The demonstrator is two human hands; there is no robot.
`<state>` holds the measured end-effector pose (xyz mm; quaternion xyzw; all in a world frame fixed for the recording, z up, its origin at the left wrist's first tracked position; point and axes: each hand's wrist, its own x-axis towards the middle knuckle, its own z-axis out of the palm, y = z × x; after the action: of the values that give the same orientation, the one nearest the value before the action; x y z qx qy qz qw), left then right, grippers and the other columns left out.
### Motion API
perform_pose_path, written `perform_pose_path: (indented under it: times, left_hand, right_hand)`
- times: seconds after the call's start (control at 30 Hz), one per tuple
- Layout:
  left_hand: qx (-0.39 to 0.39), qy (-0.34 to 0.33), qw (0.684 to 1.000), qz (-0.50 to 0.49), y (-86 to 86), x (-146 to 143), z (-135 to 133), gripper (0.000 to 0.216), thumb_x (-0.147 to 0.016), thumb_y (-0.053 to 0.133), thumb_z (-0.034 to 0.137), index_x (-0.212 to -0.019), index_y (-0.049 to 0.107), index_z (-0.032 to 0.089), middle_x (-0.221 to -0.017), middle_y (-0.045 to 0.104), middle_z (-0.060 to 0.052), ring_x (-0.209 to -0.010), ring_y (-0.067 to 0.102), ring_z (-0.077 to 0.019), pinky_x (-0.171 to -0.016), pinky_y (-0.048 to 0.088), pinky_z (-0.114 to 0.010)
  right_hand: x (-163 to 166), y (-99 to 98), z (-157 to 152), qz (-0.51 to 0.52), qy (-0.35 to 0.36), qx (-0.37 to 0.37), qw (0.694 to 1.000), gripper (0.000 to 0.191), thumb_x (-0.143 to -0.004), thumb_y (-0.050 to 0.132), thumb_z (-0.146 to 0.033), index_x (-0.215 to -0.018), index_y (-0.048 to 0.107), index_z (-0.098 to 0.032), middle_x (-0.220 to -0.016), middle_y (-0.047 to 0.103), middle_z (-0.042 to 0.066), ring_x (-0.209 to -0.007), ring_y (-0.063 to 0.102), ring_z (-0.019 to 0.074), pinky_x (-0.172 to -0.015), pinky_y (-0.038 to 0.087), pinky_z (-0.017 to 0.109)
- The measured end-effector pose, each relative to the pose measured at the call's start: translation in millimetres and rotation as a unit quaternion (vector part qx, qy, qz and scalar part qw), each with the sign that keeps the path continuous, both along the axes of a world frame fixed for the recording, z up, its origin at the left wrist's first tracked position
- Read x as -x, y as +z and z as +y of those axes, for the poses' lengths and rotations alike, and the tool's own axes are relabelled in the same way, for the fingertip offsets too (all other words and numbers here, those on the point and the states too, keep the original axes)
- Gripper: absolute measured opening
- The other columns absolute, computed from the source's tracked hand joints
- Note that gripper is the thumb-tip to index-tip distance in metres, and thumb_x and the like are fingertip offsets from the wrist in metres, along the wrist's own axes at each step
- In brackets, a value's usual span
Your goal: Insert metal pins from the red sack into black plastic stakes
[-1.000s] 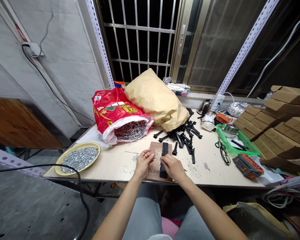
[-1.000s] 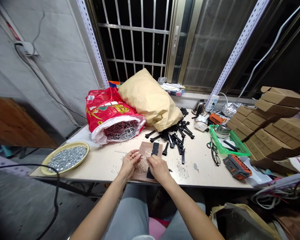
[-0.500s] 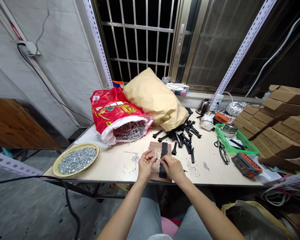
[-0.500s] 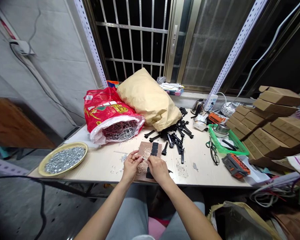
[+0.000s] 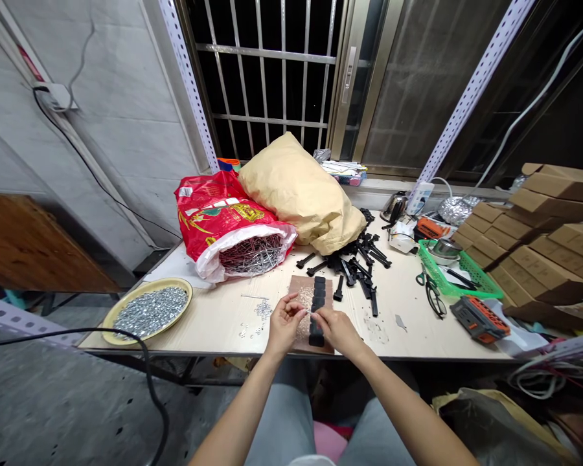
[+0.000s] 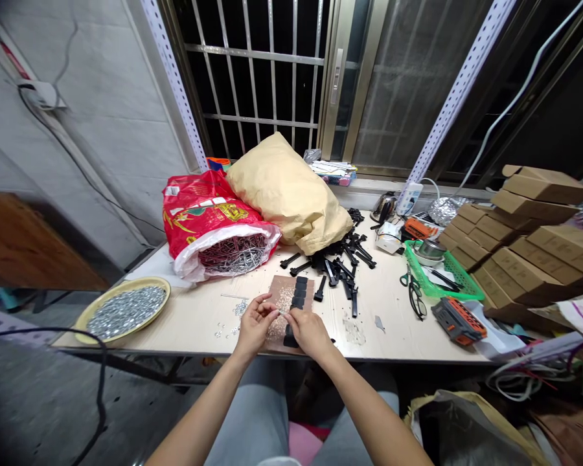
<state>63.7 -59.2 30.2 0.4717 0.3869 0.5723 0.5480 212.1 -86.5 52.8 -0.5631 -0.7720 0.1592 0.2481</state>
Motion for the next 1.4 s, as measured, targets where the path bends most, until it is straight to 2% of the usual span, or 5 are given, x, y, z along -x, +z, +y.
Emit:
perform_pose_path:
  times: [0.2,0.77,0.97,1.2,1.4]
  left_hand:
    - [-0.011,-0.028,0.999,0.016,1.1,-0.7,-1.6,0.042,-0.067,0.064,0.023,-0.106,0.051,0.016,-0.072,0.058,0.001,-0.072,0.057,-0.0106,-0.073,0.046,-0.025]
    - [-0.016,-0.086,0.995,0.055,2.1,1.3,-1.6,0.042,-0.073,0.059,0.025,-0.112,0.048,0.016,-0.072,0.054,0.001,-0.069,0.052,-0.0099,-0.07,0.044,-0.025]
    - [-0.014,-0.077,0.995,0.066,3.8,1.6,-3.6,0.046,-0.071,0.06,0.027,-0.114,0.047,0.016,-0.072,0.055,0.001,-0.07,0.053,-0.0105,-0.071,0.044,-0.025]
    - [-0.033,-0.05,0.995,0.076,3.5,-2.0,-5.5,0.045,-0.072,0.06,0.027,-0.114,0.047,0.016,-0.07,0.055,0.002,-0.068,0.053,-0.0094,-0.071,0.044,-0.024]
    - [-0.038,-0.057,0.995,0.078,4.6,-0.6,-6.2,0.046,-0.072,0.06,0.026,-0.115,0.046,0.017,-0.072,0.056,0.002,-0.072,0.054,-0.0104,-0.074,0.043,-0.026]
  right_hand:
    - [-3.7,2.1,-2.7,0.068,-0.006,-0.009,0.998,0.016,-0.085,0.047,-0.033,-0.08,0.054,-0.02,-0.069,0.062,0.0,-0.061,0.057,0.0126,-0.057,0.037,0.02]
    - [-12.7,8.0,-4.0,-0.057,0.038,-0.057,0.996,0.026,-0.091,0.036,-0.033,-0.079,0.055,-0.02,-0.072,0.062,0.002,-0.068,0.058,0.0133,-0.06,0.036,0.021]
    - [-12.2,8.7,-4.6,-0.069,0.04,-0.061,0.995,0.026,-0.091,0.036,-0.032,-0.079,0.055,-0.02,-0.072,0.062,0.002,-0.068,0.058,0.013,-0.06,0.036,0.021]
    - [-11.7,4.7,-6.6,-0.08,0.021,-0.126,0.989,0.031,-0.092,0.034,-0.032,-0.075,0.056,-0.018,-0.07,0.06,0.005,-0.07,0.055,0.0138,-0.063,0.035,0.021]
    - [-11.9,5.5,-6.1,-0.104,0.03,-0.107,0.988,0.032,-0.093,0.032,-0.032,-0.078,0.057,-0.018,-0.073,0.061,0.005,-0.072,0.056,0.0136,-0.061,0.035,0.021]
